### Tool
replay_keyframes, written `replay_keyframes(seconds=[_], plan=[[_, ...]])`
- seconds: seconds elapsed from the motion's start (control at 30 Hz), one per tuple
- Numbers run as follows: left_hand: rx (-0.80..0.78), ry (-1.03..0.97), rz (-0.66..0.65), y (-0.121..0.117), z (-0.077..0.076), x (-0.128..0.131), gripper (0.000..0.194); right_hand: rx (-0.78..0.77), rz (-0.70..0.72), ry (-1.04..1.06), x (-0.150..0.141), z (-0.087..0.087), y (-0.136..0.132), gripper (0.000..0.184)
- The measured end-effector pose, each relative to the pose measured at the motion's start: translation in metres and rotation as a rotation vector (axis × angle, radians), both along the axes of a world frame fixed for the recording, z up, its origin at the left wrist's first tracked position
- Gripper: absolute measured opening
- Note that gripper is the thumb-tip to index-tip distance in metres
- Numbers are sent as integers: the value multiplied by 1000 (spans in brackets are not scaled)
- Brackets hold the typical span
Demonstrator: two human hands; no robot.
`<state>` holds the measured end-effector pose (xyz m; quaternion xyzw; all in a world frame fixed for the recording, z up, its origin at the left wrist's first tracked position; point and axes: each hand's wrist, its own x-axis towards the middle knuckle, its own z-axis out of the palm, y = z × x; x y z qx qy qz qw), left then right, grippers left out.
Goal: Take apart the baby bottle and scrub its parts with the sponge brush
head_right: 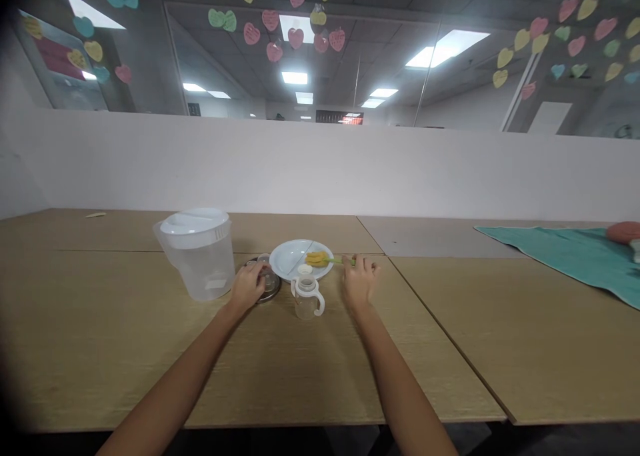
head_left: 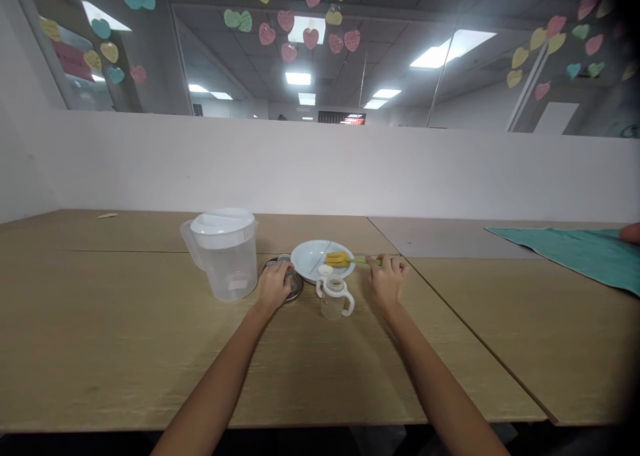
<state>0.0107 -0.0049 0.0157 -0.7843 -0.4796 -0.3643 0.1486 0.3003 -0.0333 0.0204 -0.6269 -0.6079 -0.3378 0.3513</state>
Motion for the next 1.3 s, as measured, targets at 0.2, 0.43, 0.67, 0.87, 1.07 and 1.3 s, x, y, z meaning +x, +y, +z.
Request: replay_keyframes(seconds=[0.2, 0.43, 0.67, 0.87, 1.07, 1.3], plan=[[4, 20, -27, 0, -1, 0, 24, -8, -24, 1, -1, 1, 0, 31], [95, 48, -47, 0, -2, 0, 20, -90, 38, -25, -1, 1, 1, 30], [122, 57, -95, -8, 3, 9, 22, -119, 177, 59, -9, -3, 3, 33], [51, 100, -165, -12, 4, 16, 31, -132, 296, 218, -11, -10, 7, 37], [6, 101, -186, -13, 1, 19, 38, -119, 338, 302, -13, -11, 7, 39], [-16, 31, -159, -15, 4, 21, 38, -10, 348, 288, -15, -6, 2, 38]])
